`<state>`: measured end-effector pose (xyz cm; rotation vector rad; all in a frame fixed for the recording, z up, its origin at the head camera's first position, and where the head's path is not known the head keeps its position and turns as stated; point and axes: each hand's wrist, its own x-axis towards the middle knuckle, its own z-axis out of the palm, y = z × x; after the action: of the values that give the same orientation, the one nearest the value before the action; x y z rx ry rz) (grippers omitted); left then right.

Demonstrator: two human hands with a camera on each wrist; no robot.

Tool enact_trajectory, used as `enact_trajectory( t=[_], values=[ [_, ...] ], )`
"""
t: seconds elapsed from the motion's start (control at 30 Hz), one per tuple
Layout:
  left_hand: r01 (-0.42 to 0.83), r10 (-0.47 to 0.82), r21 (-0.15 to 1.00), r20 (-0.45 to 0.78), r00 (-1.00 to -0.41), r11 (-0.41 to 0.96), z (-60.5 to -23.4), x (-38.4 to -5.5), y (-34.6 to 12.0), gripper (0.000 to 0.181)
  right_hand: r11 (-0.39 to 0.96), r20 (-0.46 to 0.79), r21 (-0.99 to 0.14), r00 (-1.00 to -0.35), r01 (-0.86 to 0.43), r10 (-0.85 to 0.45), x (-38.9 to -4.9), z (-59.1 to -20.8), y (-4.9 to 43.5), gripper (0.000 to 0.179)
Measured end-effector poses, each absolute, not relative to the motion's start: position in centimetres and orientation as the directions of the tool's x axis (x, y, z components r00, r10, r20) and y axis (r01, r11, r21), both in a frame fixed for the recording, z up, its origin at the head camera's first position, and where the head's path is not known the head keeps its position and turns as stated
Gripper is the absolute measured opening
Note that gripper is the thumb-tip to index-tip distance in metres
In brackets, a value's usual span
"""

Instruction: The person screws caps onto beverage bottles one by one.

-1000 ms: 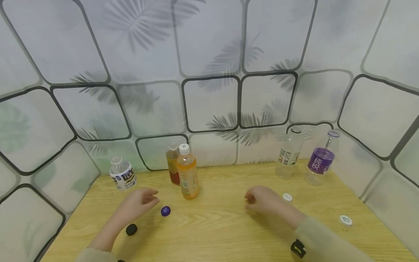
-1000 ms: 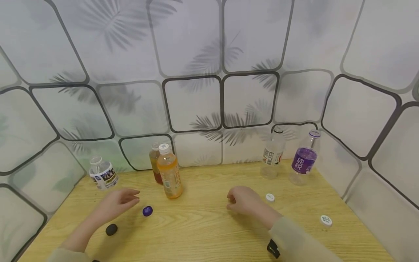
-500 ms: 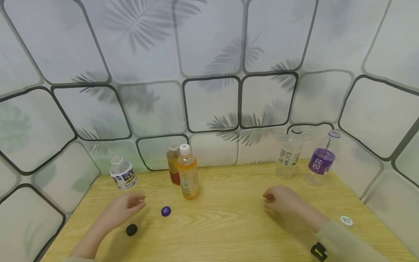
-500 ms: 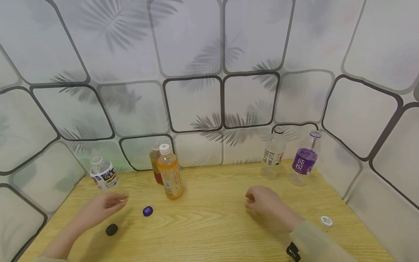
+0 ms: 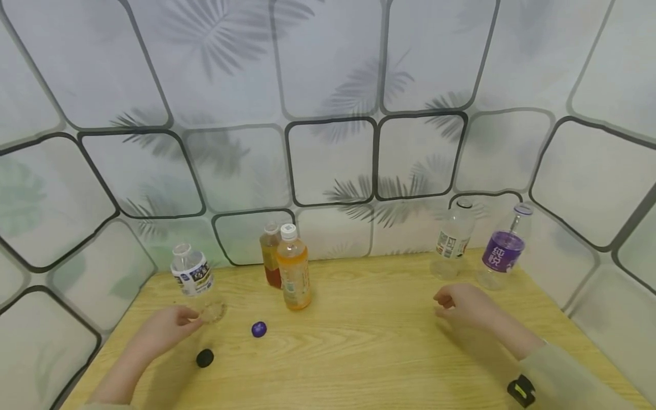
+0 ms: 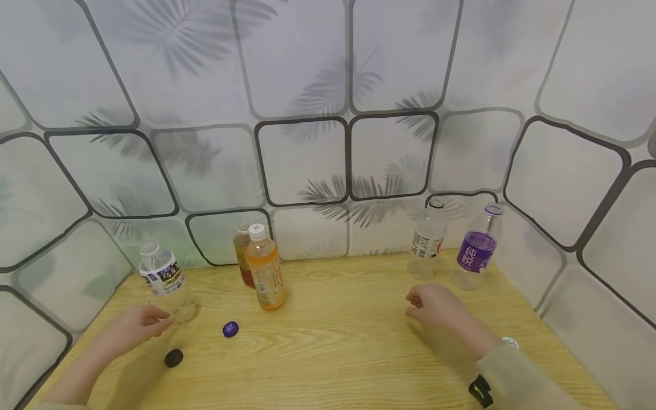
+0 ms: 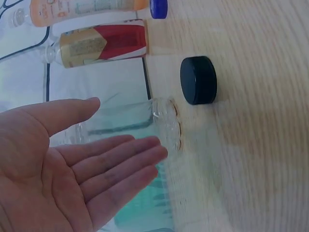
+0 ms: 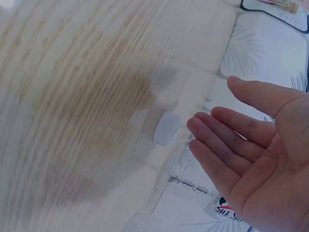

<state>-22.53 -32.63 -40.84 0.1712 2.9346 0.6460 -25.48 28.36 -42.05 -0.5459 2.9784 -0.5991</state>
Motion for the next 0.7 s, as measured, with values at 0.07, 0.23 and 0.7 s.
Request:
enact_trajectory(
  t=[0.07,0.23,0.7],
  values=[
    [0.053,0.114,0.417,-0.122,-0.986,0.908,-40.7,-22.7,-33.0,0.051,0.863,0.021,-0.376,-0.934,-0.338,-0.357,-25.7,-42.0,28.6,0.032],
    [0.008,0.073,0.43,-0.136,-0.988,0.903,-40.3,-23.2,-33.6,0.072,0.863,0.027,-0.373,-0.934,-0.339,-0.356,-26.1,-41.6,28.9,0.031],
    [-0.041,0.001,0.558,-0.074,-0.997,0.829,-37.9,-24.9,-33.0,0.091,0.88,0.033,-0.349,-0.943,-0.322,-0.332,-27.3,-42.1,30.4,0.031]
  ],
)
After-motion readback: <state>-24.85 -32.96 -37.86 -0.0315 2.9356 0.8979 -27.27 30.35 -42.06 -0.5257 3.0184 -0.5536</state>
